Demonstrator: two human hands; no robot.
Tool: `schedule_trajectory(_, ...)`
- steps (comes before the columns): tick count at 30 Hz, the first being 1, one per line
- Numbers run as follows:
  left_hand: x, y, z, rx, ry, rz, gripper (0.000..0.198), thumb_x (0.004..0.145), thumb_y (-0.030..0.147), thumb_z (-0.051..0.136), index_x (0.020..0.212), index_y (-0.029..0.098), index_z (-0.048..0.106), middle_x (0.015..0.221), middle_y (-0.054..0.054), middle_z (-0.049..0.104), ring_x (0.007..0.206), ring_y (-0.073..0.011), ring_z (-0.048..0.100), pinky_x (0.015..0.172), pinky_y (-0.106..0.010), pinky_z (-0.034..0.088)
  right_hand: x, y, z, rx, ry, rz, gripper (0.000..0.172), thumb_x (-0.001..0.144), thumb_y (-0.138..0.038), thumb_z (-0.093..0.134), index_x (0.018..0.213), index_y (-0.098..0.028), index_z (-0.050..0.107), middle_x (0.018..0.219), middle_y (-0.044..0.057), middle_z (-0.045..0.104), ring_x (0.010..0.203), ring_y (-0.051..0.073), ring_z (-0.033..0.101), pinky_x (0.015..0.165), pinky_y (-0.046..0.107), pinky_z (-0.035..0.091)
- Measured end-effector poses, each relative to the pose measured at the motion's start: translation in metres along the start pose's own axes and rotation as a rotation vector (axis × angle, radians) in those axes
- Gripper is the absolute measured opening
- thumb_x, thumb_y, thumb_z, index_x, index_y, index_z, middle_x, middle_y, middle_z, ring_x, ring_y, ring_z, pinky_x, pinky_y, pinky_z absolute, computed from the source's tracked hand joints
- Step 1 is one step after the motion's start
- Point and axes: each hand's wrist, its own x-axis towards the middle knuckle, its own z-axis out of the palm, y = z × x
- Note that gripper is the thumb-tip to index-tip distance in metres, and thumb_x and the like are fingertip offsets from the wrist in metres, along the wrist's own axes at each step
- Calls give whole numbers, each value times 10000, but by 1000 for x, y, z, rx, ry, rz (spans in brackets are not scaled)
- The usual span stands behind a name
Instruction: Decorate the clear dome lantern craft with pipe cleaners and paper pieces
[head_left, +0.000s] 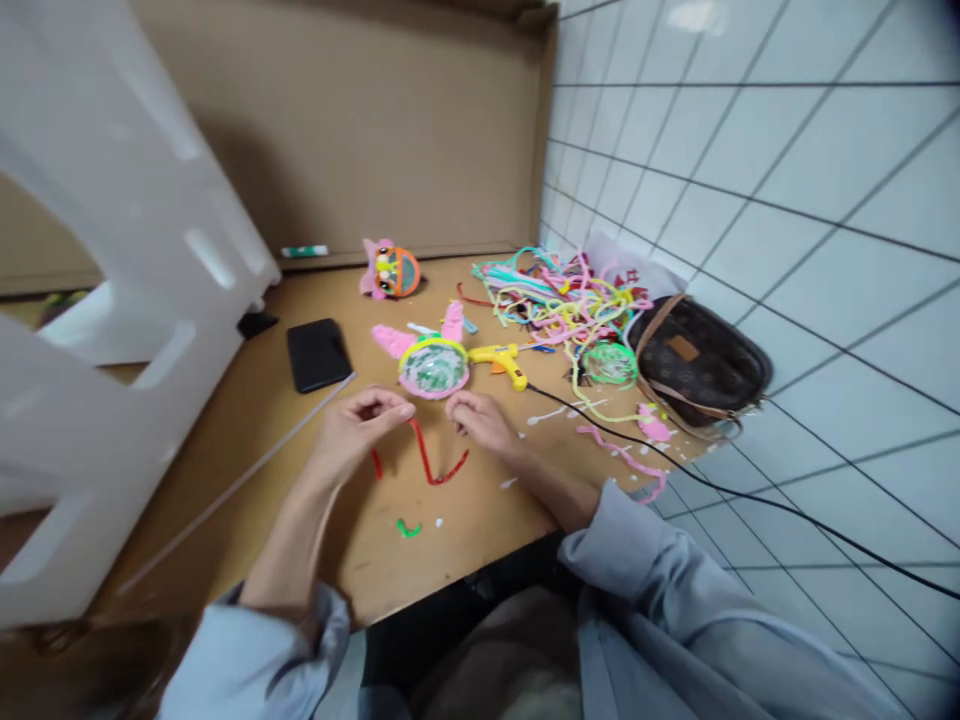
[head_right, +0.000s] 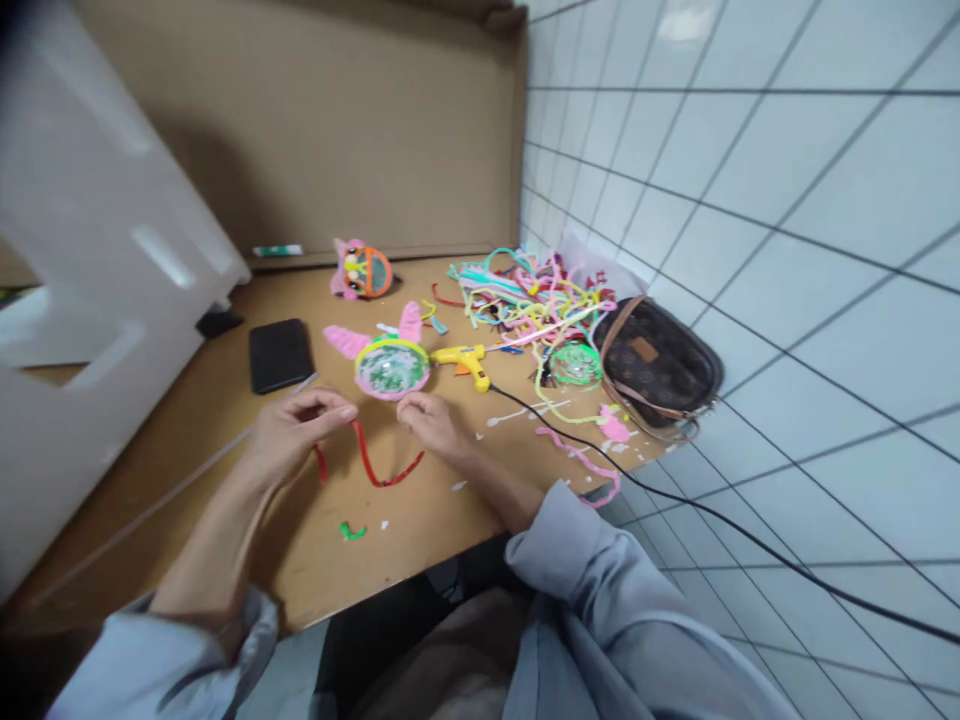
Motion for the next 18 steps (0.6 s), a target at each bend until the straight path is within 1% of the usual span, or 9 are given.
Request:
schedule_trajectory(2, 2, -3, -1, -13, 33, -36, 417, 534, 520, 868, 596, 194, 616, 580, 16, 556, 530, -106, 430, 511, -239, 376, -11, 0, -2, -87, 38, -62, 228, 794, -177, 450, 573, -223, 413, 550, -66, 419, 560, 105, 412, 580, 243, 334)
schedule_trajectory(5, 2, -6, 1, -43, 6, -69, 461, 622, 607, 783, 646, 199, 572, 530, 49, 431, 472, -81, 295, 438, -218, 254, -34, 2, -6, -270, 104, -156, 343, 913, -282, 456, 593, -233, 343, 560, -73, 333, 552, 109, 365, 582, 262, 298)
schedule_trajectory(7, 1, -6, 3, -71, -5, -72, 481, 705, 647, 702, 650, 211, 507, 524, 56, 372, 461, -86, 257, 418, -218, 218, -49, 3, -9, -398, 89, -249, 329, 936, -293, 493, 624, -222, 421, 607, -61, 411, 607, 122, 435, 643, 273, 351)
schedule_trajectory(9, 0, -7, 5, -81, -15, -60, 493, 766, 653, 639, 636, 222, 438, 533, 52, 345, 463, -93, 252, 408, -221, 212, -60, 2, -13, -505, 70, -353, 87, 900, -236, 583, 826, -198, 610, 828, -5, 597, 801, 156, 565, 780, 297, 428)
schedule_trajectory(10, -1, -7, 5, -80, -21, -53, 498, 783, 650, 620, 627, 224, 413, 538, 49, 339, 467, -96, 251, 407, -223, 211, -65, 0, -14, -566, 64, -389, 108, 883, -211, 615, 981, -195, 658, 974, 32, 639, 920, 178, 593, 855, 319, 446)
schedule_trajectory(11, -2, -7, 6, -75, -28, -49, 501, 795, 645, 607, 619, 225, 399, 542, 48, 332, 470, -97, 250, 409, -224, 211, -69, -3, -15, -632, 61, -414, 237, 878, -200, 636, 1113, -201, 664, 1093, 64, 643, 1021, 199, 595, 912, 344, 451)
schedule_trajectory(12, -2, -7, 7, -68, -32, -49, 503, 801, 640, 600, 609, 224, 393, 541, 48, 323, 474, -96, 245, 414, -225, 210, -73, -8, -14, -705, 62, -432, 296, 888, -203, 637, 1182, -209, 662, 1154, 85, 636, 1084, 216, 588, 944, 365, 452)
schedule_trajectory(15, -3, -8, 9, -27, -12, -55, 498, 781, 616, 618, 578, 217, 397, 527, 54, 307, 482, -90, 230, 435, -227, 197, -75, -33, -9, -893, 120, -537, 233, 943, -220, 564, 1135, -203, 696, 1144, 114, 639, 1120, 253, 579, 950, 407, 456)
schedule_trajectory(18, -4, -7, 10, 32, 15, -27, 453, 745, 546, 642, 556, 214, 401, 517, 55, 319, 493, -88, 248, 462, -232, 196, -50, -75, -10, -969, 319, -626, 313, 990, -184, 417, 1184, -192, 662, 1132, 122, 634, 1101, 263, 582, 968, 429, 457)
